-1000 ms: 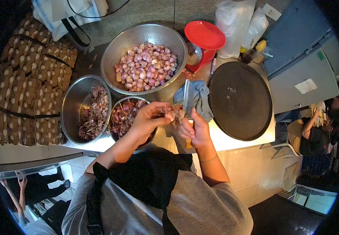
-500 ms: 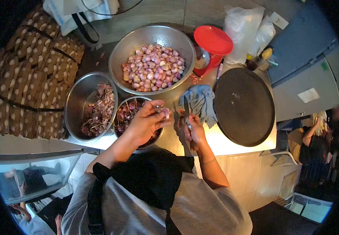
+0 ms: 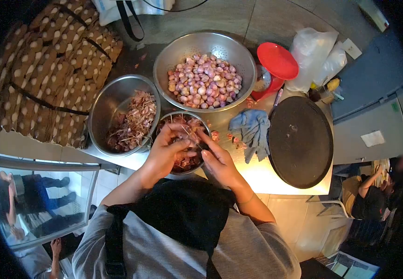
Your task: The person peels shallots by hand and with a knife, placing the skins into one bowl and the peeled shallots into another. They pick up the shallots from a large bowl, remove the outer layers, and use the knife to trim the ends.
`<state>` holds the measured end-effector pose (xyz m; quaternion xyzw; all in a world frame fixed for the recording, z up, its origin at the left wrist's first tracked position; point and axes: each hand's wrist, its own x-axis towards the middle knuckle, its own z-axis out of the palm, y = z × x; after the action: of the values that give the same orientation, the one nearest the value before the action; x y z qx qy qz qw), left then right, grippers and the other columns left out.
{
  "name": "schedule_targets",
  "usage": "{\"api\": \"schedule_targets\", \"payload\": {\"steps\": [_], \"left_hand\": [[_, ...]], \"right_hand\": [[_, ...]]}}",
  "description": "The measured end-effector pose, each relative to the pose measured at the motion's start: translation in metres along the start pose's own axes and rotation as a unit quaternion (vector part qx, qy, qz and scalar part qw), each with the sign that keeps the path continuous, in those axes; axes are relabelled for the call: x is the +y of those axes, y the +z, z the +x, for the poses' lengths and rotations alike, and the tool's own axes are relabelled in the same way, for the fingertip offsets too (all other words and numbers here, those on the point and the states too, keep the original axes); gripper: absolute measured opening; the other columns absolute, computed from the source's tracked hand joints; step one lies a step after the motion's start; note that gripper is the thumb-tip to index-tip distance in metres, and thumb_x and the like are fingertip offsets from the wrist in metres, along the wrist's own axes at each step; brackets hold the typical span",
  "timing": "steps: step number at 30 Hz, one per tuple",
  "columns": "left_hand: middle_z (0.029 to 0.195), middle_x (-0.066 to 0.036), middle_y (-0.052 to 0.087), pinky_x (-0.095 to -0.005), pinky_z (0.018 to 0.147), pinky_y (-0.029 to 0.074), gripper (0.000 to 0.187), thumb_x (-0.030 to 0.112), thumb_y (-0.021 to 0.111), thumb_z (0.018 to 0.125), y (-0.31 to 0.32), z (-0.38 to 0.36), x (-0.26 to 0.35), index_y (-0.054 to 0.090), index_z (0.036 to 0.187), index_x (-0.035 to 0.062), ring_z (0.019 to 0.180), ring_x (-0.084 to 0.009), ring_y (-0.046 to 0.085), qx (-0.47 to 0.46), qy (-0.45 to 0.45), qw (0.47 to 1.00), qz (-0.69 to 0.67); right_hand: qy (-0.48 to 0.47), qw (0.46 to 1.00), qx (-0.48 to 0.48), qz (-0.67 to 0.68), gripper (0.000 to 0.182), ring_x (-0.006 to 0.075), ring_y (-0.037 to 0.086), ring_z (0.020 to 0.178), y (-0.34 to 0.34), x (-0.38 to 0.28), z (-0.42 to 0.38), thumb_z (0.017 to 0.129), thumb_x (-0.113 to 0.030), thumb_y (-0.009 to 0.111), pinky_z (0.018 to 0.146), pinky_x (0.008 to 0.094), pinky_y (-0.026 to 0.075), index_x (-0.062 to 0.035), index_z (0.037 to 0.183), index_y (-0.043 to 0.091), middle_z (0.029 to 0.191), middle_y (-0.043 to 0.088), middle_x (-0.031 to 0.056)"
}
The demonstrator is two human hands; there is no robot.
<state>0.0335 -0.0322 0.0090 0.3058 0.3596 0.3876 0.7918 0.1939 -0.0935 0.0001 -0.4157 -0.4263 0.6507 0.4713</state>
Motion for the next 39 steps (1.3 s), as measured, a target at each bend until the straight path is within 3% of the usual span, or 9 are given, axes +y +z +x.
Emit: {"api": "schedule_targets", "payload": {"steps": [3, 11, 14, 17, 20, 24, 26, 28, 39], "left_hand": [[0.093, -0.007, 0.057, -0.0291, 0.073, 0.05, 0.017, -0.003, 0.056, 0.078, -0.012, -0.002, 0.005, 0.048, 0.09, 0.0061, 0.087, -0.0158, 0.058, 0.019, -0.002, 1.0, -0.025], [0.088, -0.008, 0.06, -0.0269, 0.068, 0.051, 0.015, -0.005, 0.06, 0.075, -0.017, -0.011, 0.002, 0.053, 0.084, 0.0038, 0.079, -0.0153, 0.06, 0.03, 0.026, 0.997, -0.067], [0.087, -0.009, 0.06, -0.027, 0.067, 0.051, 0.015, -0.005, 0.061, 0.074, -0.011, -0.017, 0.0, 0.053, 0.083, 0.0028, 0.076, -0.015, 0.06, 0.013, 0.02, 1.0, -0.015], [0.084, -0.008, 0.06, -0.0263, 0.068, 0.051, 0.014, -0.005, 0.06, 0.075, -0.006, -0.023, -0.009, 0.053, 0.084, 0.0032, 0.078, -0.015, 0.06, -0.012, -0.031, 0.999, 0.014], [0.086, -0.008, 0.06, -0.0256, 0.07, 0.05, 0.014, -0.006, 0.06, 0.074, -0.002, -0.025, 0.002, 0.053, 0.084, 0.0022, 0.08, -0.014, 0.059, 0.005, 0.014, 1.0, -0.003], [0.089, -0.008, 0.061, -0.0245, 0.072, 0.05, 0.017, -0.005, 0.06, 0.074, -0.02, -0.019, 0.006, 0.055, 0.09, 0.0019, 0.083, -0.013, 0.059, -0.015, 0.059, 0.997, 0.041], [0.09, -0.008, 0.061, -0.0242, 0.072, 0.049, 0.02, -0.005, 0.06, 0.075, -0.023, -0.017, 0.011, 0.056, 0.093, 0.0018, 0.083, -0.0128, 0.059, -0.001, 0.067, 0.996, 0.055], [0.091, -0.007, 0.061, -0.025, 0.073, 0.049, 0.019, -0.003, 0.059, 0.076, -0.025, -0.015, 0.014, 0.056, 0.095, 0.0018, 0.083, -0.0133, 0.059, -0.002, 0.04, 0.997, 0.066], [0.096, -0.008, 0.057, -0.0303, 0.077, 0.05, 0.029, -0.002, 0.055, 0.079, -0.027, -0.012, 0.009, 0.046, 0.107, 0.0036, 0.087, -0.0149, 0.058, -0.046, 0.035, 0.998, 0.002]], "right_hand": [[0.021, 0.999, -0.019, -0.025, 0.045, 0.0023, 0.03, 0.052, -0.002, 0.006, 0.002, 0.09, -0.015, 0.042, 0.047, 0.0156, 0.025, -0.0064, 0.132, 0.031, 0.061, 0.035, -0.0066], [-0.052, 0.989, 0.013, -0.14, 0.04, 0.0056, 0.04, 0.056, 0.003, 0.024, 0.001, 0.09, -0.016, 0.043, 0.053, 0.0194, 0.036, -0.0009, 0.127, 0.038, 0.068, 0.047, -0.0027], [-0.064, 0.989, 0.023, -0.133, 0.04, 0.005, 0.04, 0.059, 0.001, 0.034, 0.003, 0.09, -0.016, 0.043, 0.053, 0.0189, 0.035, -0.0014, 0.127, 0.038, 0.078, 0.05, -0.0001], [-0.009, 0.999, -0.001, -0.04, 0.043, 0.0035, 0.038, 0.064, 0.001, 0.022, 0.004, 0.09, -0.016, 0.043, 0.054, 0.017, 0.032, -0.0031, 0.13, 0.033, 0.097, 0.052, 0.0043], [0.017, 1.0, 0.011, 0.02, 0.047, 0.0023, 0.035, 0.064, 0.004, 0.011, 0.006, 0.09, -0.015, 0.042, 0.054, 0.0153, 0.029, -0.0051, 0.133, 0.027, 0.105, 0.052, 0.0053], [-0.024, 0.999, 0.04, 0.014, 0.049, 0.0025, 0.033, 0.057, 0.005, 0.01, 0.009, 0.091, -0.014, 0.041, 0.05, 0.0154, 0.026, -0.0056, 0.135, 0.022, 0.08, 0.049, -0.0026], [-0.032, 0.999, -0.003, 0.007, 0.047, 0.0038, 0.032, 0.052, 0.008, 0.008, 0.006, 0.091, -0.015, 0.039, 0.047, 0.0166, 0.026, -0.005, 0.135, 0.023, 0.064, 0.038, -0.0064], [-0.005, 0.998, -0.053, -0.02, 0.047, 0.0043, 0.032, 0.051, 0.003, 0.005, 0.002, 0.092, -0.016, 0.038, 0.047, 0.0172, 0.027, -0.0047, 0.134, 0.023, 0.062, 0.037, -0.0056], [-0.008, 0.999, -0.024, 0.023, 0.042, 0.0064, 0.032, 0.047, 0.006, 0.018, 0.012, 0.092, -0.02, 0.039, 0.044, 0.0193, 0.026, -0.0077, 0.131, 0.031, 0.056, 0.032, -0.003]]}}
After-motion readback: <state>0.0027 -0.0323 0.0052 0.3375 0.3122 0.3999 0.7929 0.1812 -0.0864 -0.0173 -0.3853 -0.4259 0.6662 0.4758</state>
